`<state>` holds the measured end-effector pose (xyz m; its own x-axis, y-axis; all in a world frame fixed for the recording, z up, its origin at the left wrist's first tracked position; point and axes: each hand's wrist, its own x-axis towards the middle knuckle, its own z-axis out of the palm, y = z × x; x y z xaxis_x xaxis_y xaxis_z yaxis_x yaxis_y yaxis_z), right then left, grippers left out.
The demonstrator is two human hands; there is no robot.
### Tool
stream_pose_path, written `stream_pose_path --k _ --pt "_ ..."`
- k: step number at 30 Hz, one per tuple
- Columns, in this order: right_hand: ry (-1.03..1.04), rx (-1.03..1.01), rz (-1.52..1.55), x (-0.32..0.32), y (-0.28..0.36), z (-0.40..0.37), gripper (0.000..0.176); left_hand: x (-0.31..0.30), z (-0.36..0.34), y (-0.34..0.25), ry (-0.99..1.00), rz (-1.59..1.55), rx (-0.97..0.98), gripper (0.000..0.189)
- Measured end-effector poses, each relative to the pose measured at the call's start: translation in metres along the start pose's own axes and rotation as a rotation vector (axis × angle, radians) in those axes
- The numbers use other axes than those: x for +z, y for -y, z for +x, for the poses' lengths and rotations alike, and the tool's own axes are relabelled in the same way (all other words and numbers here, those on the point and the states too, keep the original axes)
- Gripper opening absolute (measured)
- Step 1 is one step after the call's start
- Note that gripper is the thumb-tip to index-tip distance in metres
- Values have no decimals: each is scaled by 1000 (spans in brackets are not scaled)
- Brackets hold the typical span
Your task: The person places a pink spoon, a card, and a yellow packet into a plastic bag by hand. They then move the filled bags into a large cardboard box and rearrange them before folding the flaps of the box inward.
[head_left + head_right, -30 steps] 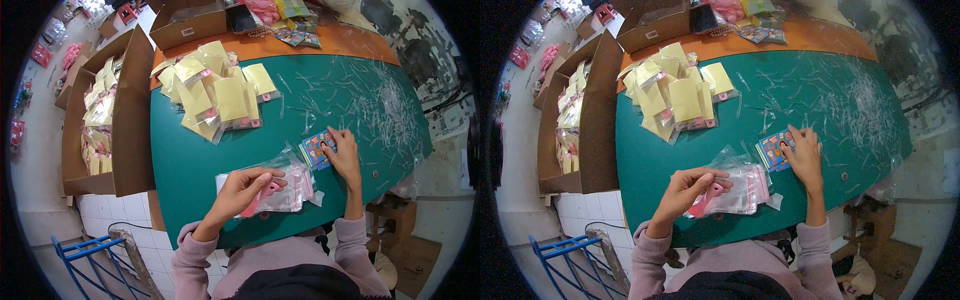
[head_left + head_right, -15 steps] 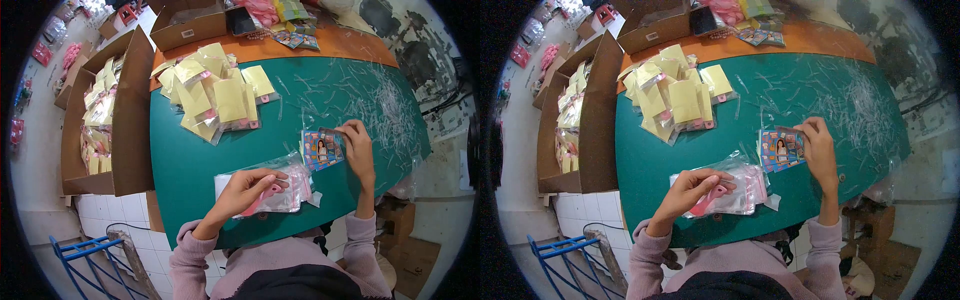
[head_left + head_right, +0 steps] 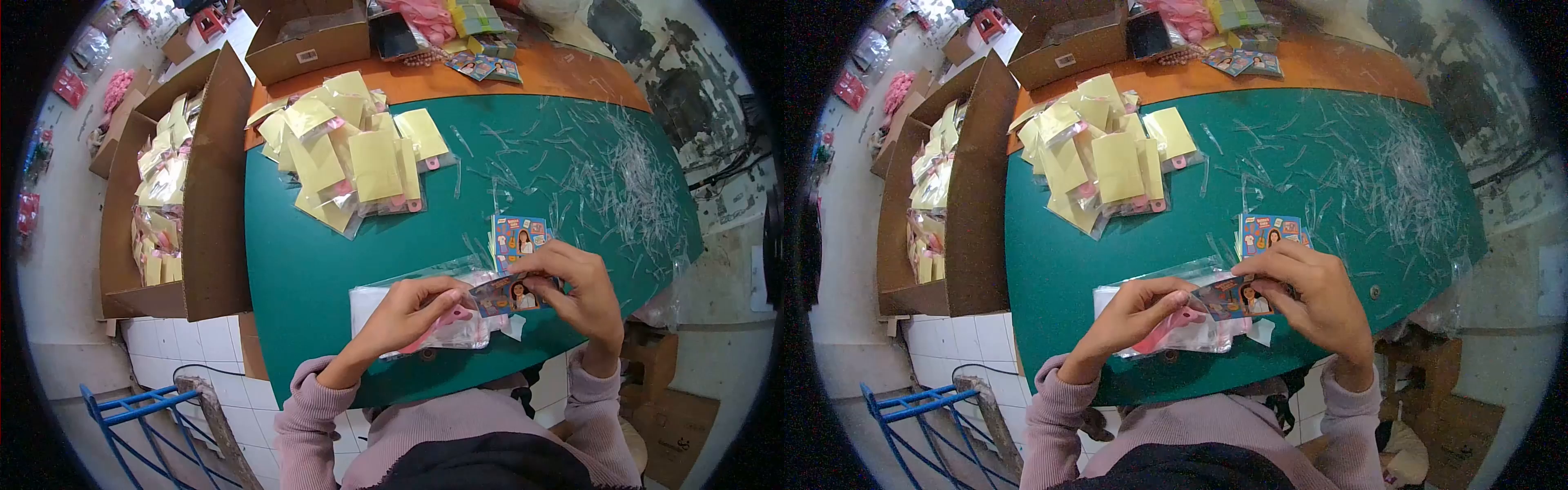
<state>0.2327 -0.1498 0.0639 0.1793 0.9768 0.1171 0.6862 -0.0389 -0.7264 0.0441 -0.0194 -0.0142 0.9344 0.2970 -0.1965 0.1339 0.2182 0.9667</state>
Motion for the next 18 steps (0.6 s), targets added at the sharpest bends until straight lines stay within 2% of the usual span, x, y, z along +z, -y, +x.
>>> stream_pose_path --k 6,9,11,12,14,18 --pt "20 98 -51 -8 12 -3 26 5 1 -2 7 -82 38 28" --pt "47 90 -80 -8 12 -5 27 5 0 0 14 -38 53 27" --pt "96 50 -42 -5 13 -4 26 6 -2 -4 37 151 30 26" --pt "98 52 -40 -2 12 -3 26 7 -3 -7 37 150 27 26" --pt "138 6 41 4 10 1 23 7 -5 -12 98 199 -99 26" --pt "194 25 126 21 9 6 23 10 -6 -17 96 257 2 37"
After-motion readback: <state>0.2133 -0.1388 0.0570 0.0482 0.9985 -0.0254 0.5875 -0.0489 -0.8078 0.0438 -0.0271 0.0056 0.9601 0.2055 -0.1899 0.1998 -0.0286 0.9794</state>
